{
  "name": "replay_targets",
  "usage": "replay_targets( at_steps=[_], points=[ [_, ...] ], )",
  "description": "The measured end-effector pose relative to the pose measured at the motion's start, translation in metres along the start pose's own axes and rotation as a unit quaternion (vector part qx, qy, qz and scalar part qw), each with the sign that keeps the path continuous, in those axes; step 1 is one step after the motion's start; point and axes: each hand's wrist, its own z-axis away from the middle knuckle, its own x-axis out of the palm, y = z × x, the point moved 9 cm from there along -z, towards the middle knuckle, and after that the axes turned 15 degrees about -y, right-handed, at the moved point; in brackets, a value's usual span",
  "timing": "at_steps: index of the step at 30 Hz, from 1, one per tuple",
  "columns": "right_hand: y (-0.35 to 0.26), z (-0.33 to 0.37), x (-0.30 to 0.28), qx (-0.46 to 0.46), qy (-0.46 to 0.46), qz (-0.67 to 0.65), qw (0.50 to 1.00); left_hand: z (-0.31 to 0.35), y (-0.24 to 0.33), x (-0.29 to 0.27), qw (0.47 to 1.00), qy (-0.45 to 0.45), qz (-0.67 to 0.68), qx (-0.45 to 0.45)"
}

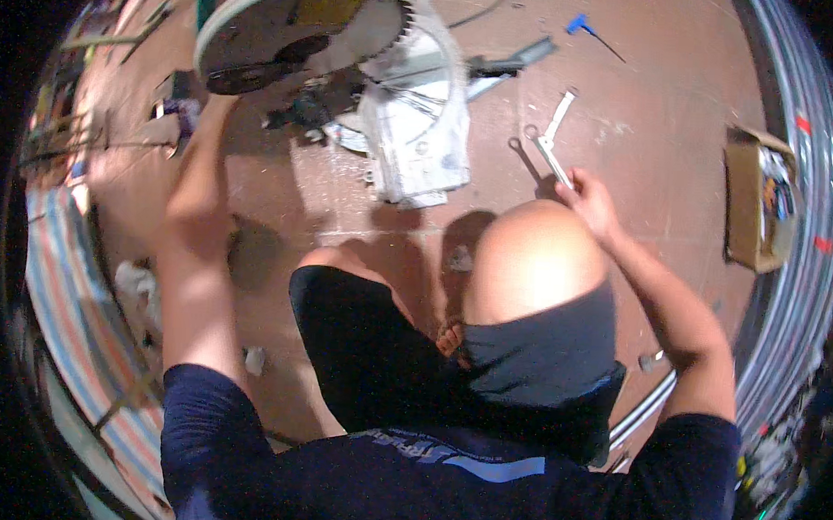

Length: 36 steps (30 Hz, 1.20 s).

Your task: The person sits on the floor and adjusts a miter saw, using a wrench and an Allen key to tighten or loosen components near the blade and base. The person manipulates the saw arm and internal parts, then uses a blue-handled Allen key to adjust a bolt.

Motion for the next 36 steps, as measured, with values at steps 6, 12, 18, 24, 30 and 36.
replay_targets(
  at_steps=[6,12,18,24,30,36],
  points=[
    [-0.111,0.015,0.018,-0.160,-0.036,0.031,0.986,0.002,0.009,0.007,0.999,0.020,0.005,-0.032],
    [-0.195,-0.026,0.022,-0.323,-0.002,0.123,0.938,-0.005,0.004,0.003,0.998,0.034,0.006,-0.051],
    [-0.173,-0.011,0.031,-0.152,0.029,-0.138,0.978,0.001,-0.001,-0.004,0.998,0.040,0.023,-0.047],
    [-0.320,-0.009,-0.048,-0.374,0.126,-0.042,0.918,0.026,0.005,-0.006,0.998,0.044,0.033,-0.032],
    [-0.377,-0.042,-0.020,-0.387,0.102,-0.009,0.916,0.023,0.010,0.009,0.998,0.019,0.056,-0.012],
    [-0.356,-0.069,0.004,-0.452,0.058,-0.058,0.888,0.015,0.005,0.010,0.998,0.023,0.042,-0.028]
  ],
)
